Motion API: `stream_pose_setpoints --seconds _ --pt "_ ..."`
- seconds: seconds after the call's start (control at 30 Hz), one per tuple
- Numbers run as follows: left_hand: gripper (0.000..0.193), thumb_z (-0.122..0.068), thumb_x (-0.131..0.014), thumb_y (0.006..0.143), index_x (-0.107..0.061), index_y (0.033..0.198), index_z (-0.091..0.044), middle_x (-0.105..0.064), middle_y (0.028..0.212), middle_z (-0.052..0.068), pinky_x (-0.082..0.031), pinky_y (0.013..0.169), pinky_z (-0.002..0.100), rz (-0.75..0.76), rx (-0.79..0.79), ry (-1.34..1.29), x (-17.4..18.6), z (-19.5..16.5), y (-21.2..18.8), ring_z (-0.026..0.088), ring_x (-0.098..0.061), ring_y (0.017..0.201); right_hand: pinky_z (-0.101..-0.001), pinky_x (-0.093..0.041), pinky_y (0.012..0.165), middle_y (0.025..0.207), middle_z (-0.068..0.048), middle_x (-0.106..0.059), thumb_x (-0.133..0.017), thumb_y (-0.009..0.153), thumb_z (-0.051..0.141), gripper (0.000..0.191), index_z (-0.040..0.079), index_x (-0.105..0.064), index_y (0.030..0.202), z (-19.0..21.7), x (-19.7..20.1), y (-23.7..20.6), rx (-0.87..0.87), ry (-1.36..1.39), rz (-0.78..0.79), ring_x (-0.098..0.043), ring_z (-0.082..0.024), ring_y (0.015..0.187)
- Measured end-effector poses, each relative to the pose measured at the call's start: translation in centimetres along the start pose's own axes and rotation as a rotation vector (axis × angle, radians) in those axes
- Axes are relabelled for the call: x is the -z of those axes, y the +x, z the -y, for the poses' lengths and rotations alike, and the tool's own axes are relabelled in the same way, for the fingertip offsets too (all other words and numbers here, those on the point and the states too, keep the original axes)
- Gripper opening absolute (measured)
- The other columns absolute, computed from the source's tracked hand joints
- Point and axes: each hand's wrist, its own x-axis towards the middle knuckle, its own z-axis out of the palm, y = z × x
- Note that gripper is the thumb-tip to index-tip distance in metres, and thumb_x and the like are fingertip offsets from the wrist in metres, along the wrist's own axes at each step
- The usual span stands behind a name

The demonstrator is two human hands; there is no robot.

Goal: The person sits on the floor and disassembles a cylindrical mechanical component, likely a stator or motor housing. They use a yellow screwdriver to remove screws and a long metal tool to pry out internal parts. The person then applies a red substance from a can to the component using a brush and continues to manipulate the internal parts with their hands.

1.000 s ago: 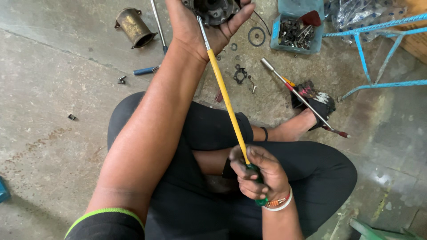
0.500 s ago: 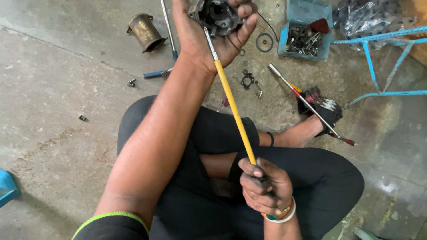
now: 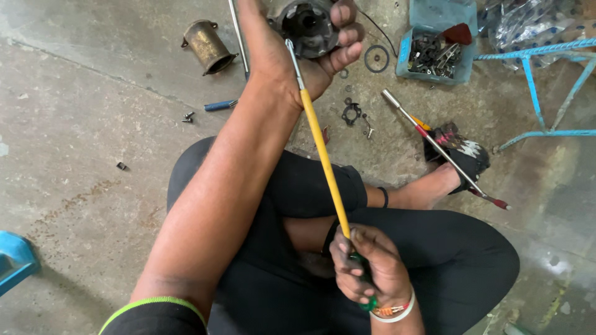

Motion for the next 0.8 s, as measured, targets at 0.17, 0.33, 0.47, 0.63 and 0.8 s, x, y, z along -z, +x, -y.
stream_pose_setpoints --seconds 0.17,0.33,0.47,0.63,0.8 --pt "0.096 -0.085 -0.029 0.086 -0.060 0.100 0.005 -0.063 0.087 0.015 -0.060 0.072 0.041 -0.006 -0.028 -0.046 -0.2 0.0 -0.1 0.026 -0.061 0.077 -0.0243 -0.033 0.034 0.069 -0.005 -0.044 -0.044 0.113 0.028 0.034 -0.002 -0.050 0.099 -0.2 0.2 0.8 -0.028 0.027 0.074 -0.034 -0.007 0.037" --pt "0.085 -0.075 -0.038 0.091 -0.062 0.108 0.005 -0.063 0.097 0.018 -0.063 0.083 0.043 0.039 -0.035 -0.014 -0.1 -0.2 -0.4 0.029 -0.066 0.089 -0.0248 -0.036 0.035 0.068 -0.003 -0.040 -0.042 0.114 0.028 0.034 -0.001 -0.049 0.099 0.5 0.0 0.6 -0.083 0.109 0.153 -0.034 -0.007 0.037" --pt "0.080 -0.067 -0.037 0.092 -0.063 0.111 0.006 -0.064 0.100 0.017 -0.064 0.087 0.045 0.110 0.080 -0.051 0.0 -0.3 0.0 0.028 -0.067 0.088 -0.0268 -0.042 0.034 0.067 -0.001 -0.039 -0.040 0.113 0.028 0.033 0.001 -0.049 0.097 1.1 -0.2 0.5 -0.136 0.217 0.251 -0.036 -0.008 0.036" --pt "0.076 -0.062 -0.035 0.102 -0.058 0.114 0.010 -0.062 0.102 0.018 -0.064 0.082 0.039 0.270 0.087 -0.027 0.2 -0.7 0.2 0.029 -0.067 0.090 -0.0279 -0.047 0.041 0.062 0.000 -0.040 -0.040 0.114 0.029 0.032 0.005 -0.049 0.095 0.3 -0.4 1.0 -0.099 0.262 0.321 -0.041 -0.010 0.040" --pt "0.081 -0.067 -0.032 0.098 -0.057 0.114 0.008 -0.060 0.106 0.016 -0.065 0.084 0.042 0.291 0.088 -0.085 -0.2 -0.6 0.1 0.030 -0.068 0.095 -0.0252 -0.046 0.041 0.059 0.000 -0.039 -0.040 0.115 0.030 0.035 0.003 -0.049 0.094 -0.3 -0.7 1.3 -0.037 0.298 0.357 -0.041 -0.008 0.040"
